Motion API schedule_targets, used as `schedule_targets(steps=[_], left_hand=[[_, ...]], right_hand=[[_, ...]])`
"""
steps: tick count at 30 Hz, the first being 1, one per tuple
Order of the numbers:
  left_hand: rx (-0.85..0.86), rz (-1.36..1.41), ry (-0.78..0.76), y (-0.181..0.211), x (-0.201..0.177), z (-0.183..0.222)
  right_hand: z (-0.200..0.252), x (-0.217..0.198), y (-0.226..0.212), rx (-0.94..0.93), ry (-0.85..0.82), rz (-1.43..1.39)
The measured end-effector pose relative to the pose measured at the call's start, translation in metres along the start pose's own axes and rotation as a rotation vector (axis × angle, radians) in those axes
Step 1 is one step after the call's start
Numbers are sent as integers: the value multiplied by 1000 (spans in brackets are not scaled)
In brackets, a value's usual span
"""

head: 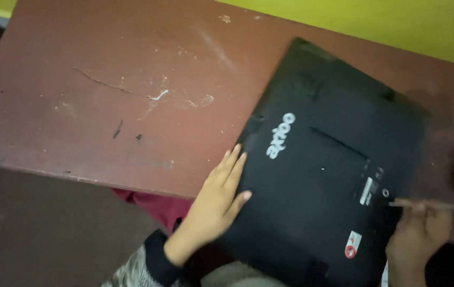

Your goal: Using a manual screwdriver to remove several screws from the back panel of an electronic device to disassemble it.

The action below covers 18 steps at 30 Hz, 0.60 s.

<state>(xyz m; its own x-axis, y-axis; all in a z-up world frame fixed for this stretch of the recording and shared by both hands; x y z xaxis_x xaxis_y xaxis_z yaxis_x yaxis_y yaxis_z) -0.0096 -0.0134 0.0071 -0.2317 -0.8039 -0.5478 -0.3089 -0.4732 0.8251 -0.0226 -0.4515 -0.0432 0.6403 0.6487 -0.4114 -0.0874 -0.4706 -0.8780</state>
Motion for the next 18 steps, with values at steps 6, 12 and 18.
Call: schedule_targets(steps=[6, 12, 18], left_hand=[[-210, 126, 282, 31, 47, 63], [-180, 704, 389, 55, 92, 91], [-158, 864, 429, 35, 99, 93]], right_hand=[[-68, 31, -14, -169, -324, 179], [-146, 90, 17, -657, -371, 231], [-18, 139, -94, -323, -402, -289]])
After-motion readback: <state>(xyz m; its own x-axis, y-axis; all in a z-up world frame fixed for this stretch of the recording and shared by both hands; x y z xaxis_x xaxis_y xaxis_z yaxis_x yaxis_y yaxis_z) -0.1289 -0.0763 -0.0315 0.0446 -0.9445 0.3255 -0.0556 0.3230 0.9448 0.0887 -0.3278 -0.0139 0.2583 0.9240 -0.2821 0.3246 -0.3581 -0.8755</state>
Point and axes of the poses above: each hand's wrist, its own z-axis away from the middle knuckle, its own x-axis out of the palm, y = z × x, the point moved 2 cm from there along -z, towards the middle knuckle, and after that the axes turned 2 degrees about z, right-handed, at the moved point
